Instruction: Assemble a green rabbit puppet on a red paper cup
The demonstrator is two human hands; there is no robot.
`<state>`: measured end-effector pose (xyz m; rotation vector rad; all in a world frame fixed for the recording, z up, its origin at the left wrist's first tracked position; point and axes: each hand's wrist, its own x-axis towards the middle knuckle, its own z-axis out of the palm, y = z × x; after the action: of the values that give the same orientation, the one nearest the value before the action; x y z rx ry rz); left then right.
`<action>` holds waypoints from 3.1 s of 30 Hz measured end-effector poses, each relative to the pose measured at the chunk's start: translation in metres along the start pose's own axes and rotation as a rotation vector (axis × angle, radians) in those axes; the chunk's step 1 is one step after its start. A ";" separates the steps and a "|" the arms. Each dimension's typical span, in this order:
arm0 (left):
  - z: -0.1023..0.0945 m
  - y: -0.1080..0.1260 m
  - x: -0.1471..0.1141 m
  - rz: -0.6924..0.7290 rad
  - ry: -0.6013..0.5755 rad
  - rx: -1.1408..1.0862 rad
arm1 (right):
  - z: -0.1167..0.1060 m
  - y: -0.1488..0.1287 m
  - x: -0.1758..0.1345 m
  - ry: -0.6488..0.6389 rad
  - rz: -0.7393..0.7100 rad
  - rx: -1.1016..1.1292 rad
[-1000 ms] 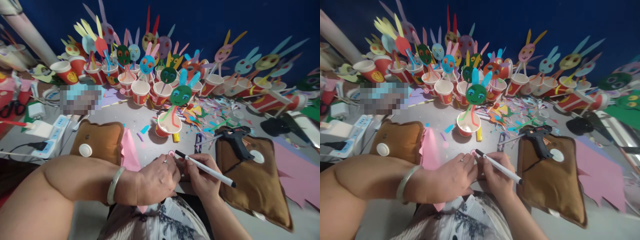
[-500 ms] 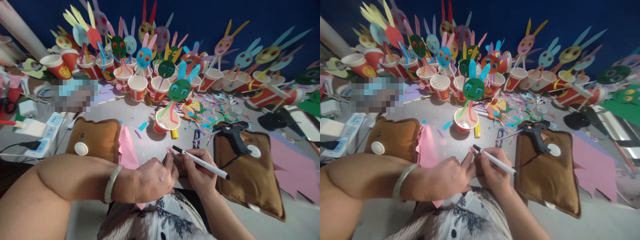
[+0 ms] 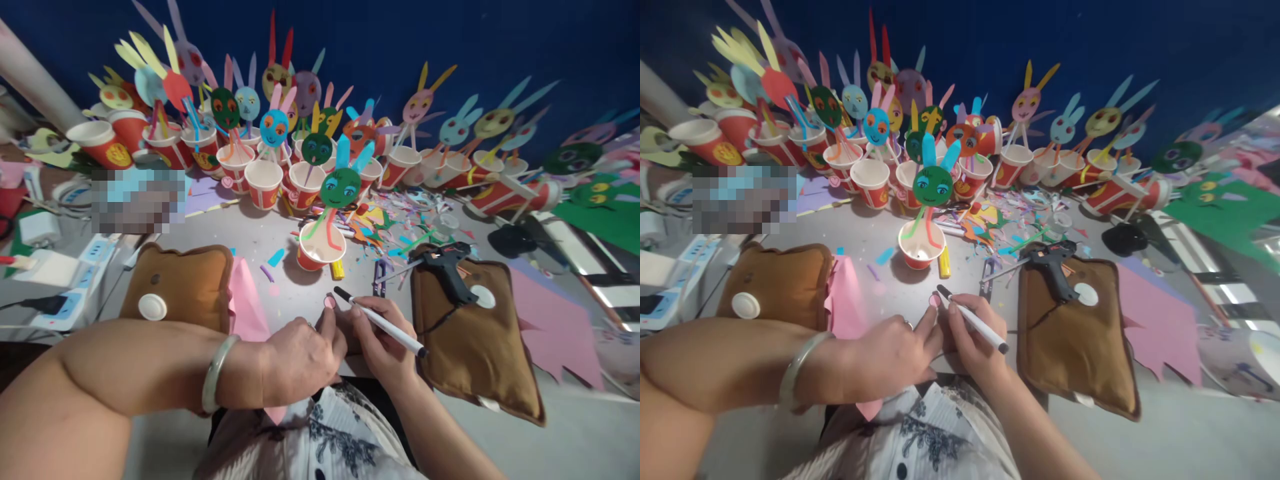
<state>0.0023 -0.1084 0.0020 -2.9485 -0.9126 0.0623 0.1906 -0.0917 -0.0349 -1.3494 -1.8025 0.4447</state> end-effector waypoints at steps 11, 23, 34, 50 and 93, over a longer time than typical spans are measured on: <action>-0.002 -0.002 0.002 -0.014 -0.121 -0.084 | -0.066 -0.020 0.034 -0.315 -0.693 -0.392; 0.001 -0.003 -0.002 0.004 -0.015 -0.010 | -0.078 0.036 0.189 -0.585 -0.298 -1.103; -0.007 -0.005 -0.001 0.020 -0.025 0.009 | -0.049 0.051 0.221 -0.608 -0.267 -1.121; -0.019 -0.010 -0.001 0.075 -0.049 -0.001 | 0.005 0.022 0.208 -0.776 -0.261 -0.829; -0.019 -0.023 0.009 -0.133 -0.071 -0.299 | -0.106 -0.013 0.041 -0.625 0.355 0.160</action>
<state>-0.0023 -0.0850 0.0223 -3.1616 -1.2257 0.0266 0.2614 -0.0785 0.0542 -1.5243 -1.9457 1.2911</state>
